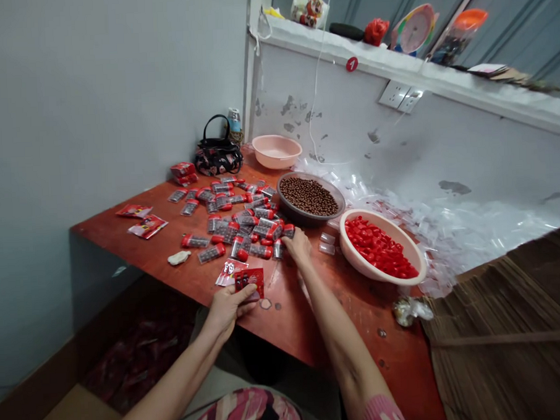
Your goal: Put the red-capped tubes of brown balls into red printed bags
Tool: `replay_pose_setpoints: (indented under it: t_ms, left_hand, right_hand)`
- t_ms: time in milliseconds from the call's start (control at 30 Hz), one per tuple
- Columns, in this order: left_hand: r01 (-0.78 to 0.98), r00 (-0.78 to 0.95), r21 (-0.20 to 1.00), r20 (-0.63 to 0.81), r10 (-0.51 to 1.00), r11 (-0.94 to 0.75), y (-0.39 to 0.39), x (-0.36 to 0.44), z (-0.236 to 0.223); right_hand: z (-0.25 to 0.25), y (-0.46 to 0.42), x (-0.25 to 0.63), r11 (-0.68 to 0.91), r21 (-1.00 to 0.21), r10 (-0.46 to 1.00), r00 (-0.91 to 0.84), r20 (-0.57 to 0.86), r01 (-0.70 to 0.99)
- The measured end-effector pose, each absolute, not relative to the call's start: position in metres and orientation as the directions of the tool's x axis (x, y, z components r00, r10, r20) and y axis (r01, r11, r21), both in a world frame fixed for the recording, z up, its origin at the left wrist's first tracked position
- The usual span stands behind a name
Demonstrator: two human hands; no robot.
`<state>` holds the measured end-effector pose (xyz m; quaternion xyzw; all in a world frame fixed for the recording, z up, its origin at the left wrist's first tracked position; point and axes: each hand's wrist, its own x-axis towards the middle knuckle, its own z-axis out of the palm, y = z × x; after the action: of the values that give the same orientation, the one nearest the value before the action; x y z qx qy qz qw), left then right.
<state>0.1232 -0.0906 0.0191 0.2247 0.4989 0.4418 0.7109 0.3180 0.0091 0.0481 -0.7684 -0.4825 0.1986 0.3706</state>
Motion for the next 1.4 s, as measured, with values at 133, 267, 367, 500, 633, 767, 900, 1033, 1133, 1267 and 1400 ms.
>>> replay_pose_setpoints:
  t_ms: [133,267,367,500,633,767,900,1033,1133,1267,1400]
  left_hand:
    - [-0.447,0.087,0.763,-0.482,0.872,0.466,-0.086,0.126,0.017]
    - [-0.421,0.109,0.783,-0.458,0.882,0.458,-0.084,0.134,0.014]
    - [-0.398,0.183,0.792,-0.427,0.886,0.464,-0.086,0.142,0.014]
    - [-0.430,0.278,0.782,-0.361,0.890,0.452,-0.091,0.141,0.019]
    - [-0.463,0.283,0.783,-0.315,0.906,0.416,-0.093,0.134,0.024]
    - [-0.373,0.281,0.836,-0.311,0.908,0.402,-0.090,0.127,0.026]
    - [-0.092,0.308,0.953,-0.247,0.919,0.287,-0.082,0.116,0.029]
    - [0.090,0.309,0.985,-0.167,0.936,0.146,-0.078,0.108,0.031]
    - [-0.065,0.258,0.956,-0.260,0.931,0.285,-0.080,0.112,0.028]
    - [-0.320,0.162,0.833,-0.422,0.892,0.452,-0.082,0.120,0.023]
    - [-0.469,0.144,0.721,-0.507,0.850,0.510,-0.079,0.124,0.019]
  right_hand:
    - [0.047,-0.019,0.318,-0.166,-0.841,0.936,0.351,0.030,0.515]
    - [0.047,-0.074,0.301,-0.007,-0.976,0.996,0.090,0.013,0.217]
    - [0.042,-0.099,0.284,-0.006,-1.000,0.999,-0.048,-0.004,-0.029]
    - [0.034,-0.100,0.278,-0.039,-0.997,0.992,0.114,-0.046,-0.062]
    - [0.032,-0.093,0.281,-0.048,-0.997,0.991,0.120,-0.056,-0.067]
    - [0.038,-0.094,0.278,-0.041,-0.996,0.998,0.046,-0.045,-0.084]
    - [0.036,-0.092,0.283,-0.060,-0.998,0.998,0.013,-0.060,0.007]
    - [0.030,-0.091,0.295,-0.031,-0.916,0.987,0.158,0.036,0.400]
    - [0.034,-0.099,0.298,0.038,-0.785,0.959,0.197,0.202,0.618]
    - [0.041,-0.116,0.295,0.121,-0.789,0.941,0.184,0.284,0.602]
    - [0.030,-0.118,0.298,0.057,-0.782,0.960,0.182,0.214,0.620]
